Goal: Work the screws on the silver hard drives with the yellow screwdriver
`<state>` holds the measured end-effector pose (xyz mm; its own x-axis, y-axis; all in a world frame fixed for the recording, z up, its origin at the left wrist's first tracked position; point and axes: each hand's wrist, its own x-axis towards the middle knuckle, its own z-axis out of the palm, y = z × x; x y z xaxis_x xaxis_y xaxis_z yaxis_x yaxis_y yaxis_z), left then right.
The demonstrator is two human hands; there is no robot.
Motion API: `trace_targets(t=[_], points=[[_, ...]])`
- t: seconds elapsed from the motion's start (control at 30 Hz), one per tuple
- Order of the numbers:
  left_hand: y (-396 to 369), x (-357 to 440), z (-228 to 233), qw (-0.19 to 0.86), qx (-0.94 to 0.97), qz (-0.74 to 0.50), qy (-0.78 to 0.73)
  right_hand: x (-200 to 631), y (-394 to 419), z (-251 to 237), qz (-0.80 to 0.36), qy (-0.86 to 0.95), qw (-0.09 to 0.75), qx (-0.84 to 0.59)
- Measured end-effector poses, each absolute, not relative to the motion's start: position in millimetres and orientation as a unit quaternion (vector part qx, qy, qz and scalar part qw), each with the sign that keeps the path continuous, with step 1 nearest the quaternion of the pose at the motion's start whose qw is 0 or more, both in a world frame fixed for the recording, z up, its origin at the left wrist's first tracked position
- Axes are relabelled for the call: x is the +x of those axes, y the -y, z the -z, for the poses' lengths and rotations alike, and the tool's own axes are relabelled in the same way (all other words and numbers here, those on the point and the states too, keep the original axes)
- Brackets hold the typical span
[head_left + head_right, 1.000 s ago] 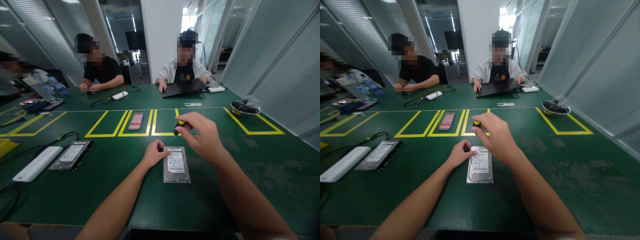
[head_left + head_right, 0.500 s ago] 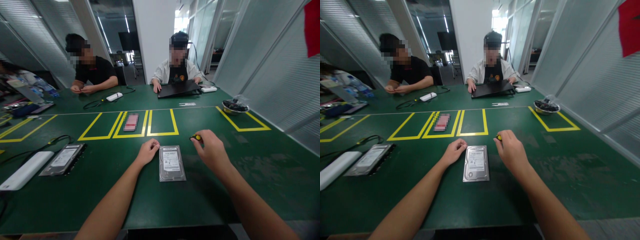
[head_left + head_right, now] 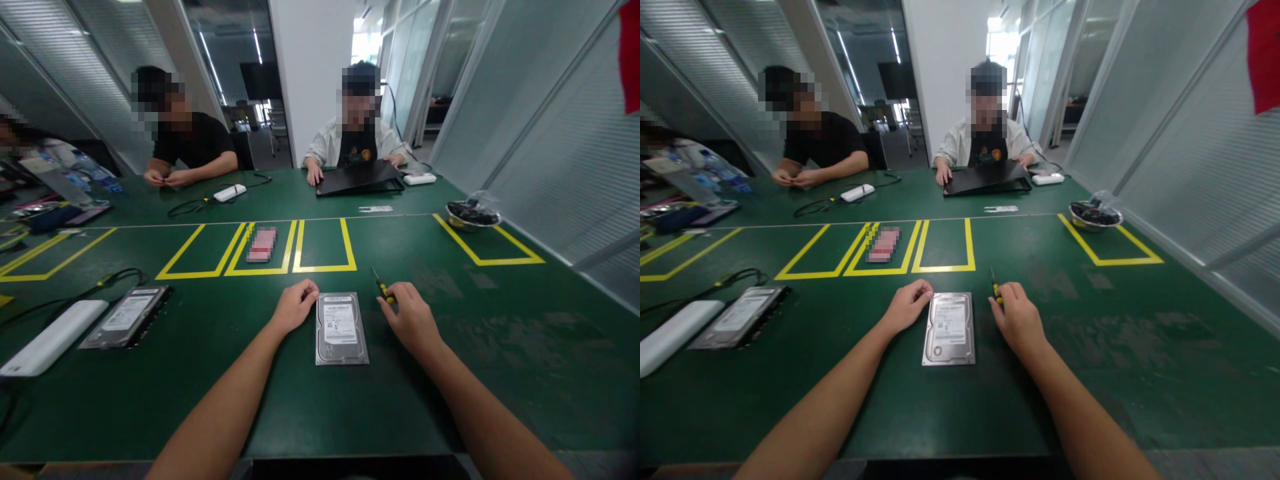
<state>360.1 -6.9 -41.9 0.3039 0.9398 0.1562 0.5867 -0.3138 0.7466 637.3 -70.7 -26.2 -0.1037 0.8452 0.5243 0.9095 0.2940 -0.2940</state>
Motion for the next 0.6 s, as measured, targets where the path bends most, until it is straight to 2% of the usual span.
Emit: trace_targets(t=[0.2,0.6], points=[[8.5,361.5,37.0,0.269,0.771,-0.280,-0.505,641.4,69.8,28.3,0.016,0.730,0.306,-0.611],[10.0,363.0,35.0,0.245,0.782,-0.273,-0.503,640.9,69.0,32.6,-0.003,0.716,0.199,-0.669]])
